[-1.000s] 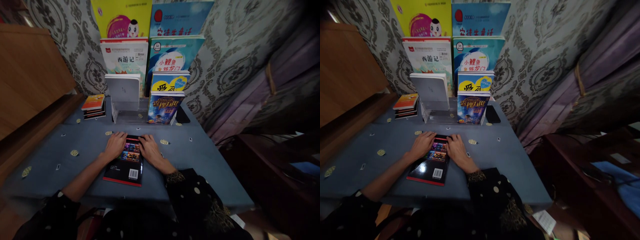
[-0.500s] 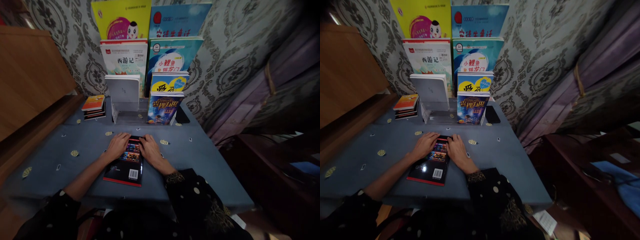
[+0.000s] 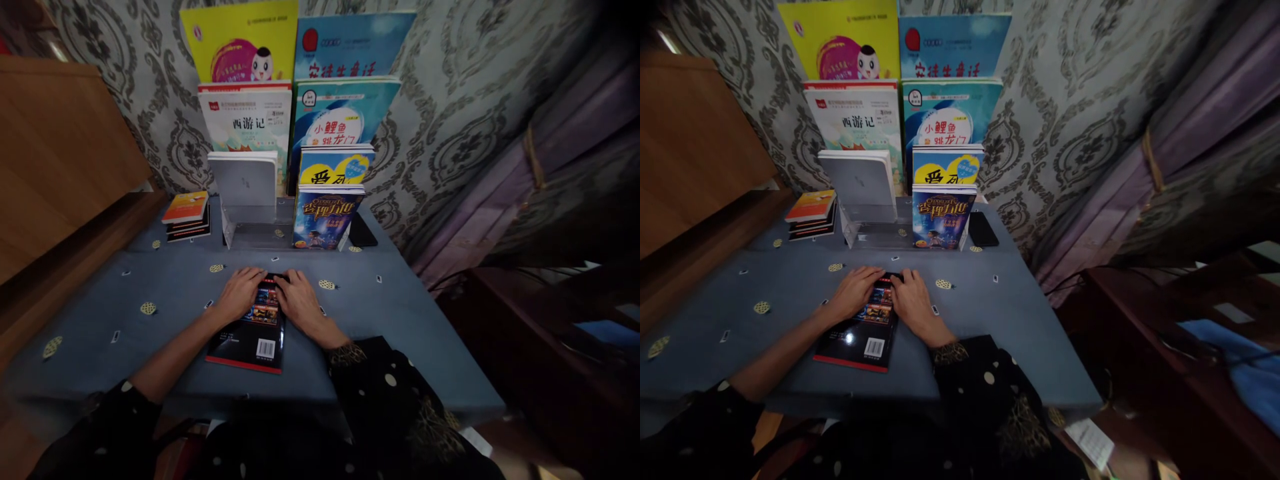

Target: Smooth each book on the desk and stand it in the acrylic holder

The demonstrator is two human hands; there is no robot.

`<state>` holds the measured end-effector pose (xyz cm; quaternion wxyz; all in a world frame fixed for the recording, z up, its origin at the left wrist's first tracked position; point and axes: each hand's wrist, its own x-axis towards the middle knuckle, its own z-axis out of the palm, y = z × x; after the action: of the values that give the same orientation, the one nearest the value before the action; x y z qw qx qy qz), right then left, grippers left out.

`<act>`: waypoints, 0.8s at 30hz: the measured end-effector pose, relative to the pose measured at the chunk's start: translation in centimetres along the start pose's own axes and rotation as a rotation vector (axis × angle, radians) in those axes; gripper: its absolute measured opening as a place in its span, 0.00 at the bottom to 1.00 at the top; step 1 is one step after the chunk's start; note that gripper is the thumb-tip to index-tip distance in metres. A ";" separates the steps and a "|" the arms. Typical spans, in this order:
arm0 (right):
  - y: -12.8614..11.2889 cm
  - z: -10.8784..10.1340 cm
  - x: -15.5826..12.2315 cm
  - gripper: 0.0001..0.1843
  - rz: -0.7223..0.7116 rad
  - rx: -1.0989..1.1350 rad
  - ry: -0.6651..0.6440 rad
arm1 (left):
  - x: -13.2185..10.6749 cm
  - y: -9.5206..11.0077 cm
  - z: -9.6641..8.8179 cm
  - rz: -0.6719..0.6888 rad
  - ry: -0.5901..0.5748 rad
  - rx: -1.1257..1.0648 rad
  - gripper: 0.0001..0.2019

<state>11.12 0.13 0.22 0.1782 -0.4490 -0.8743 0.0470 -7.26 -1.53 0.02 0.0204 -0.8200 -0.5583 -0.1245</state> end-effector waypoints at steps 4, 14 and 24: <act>0.0 -0.1 0.0 0.18 0.003 -0.006 -0.007 | 0.3 0.3 0.0 -0.006 -0.018 0.029 0.23; -0.1 -0.2 0.1 0.15 0.034 -0.004 -0.013 | 0.2 0.4 0.1 0.050 -0.013 0.018 0.22; 0.1 0.1 0.1 0.16 -0.014 0.009 0.009 | 0.9 0.7 0.7 0.078 -0.019 0.065 0.23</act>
<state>11.14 0.31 0.17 0.1846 -0.4424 -0.8763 0.0479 -6.19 -0.86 -0.37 0.0464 -0.8411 -0.5298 -0.0979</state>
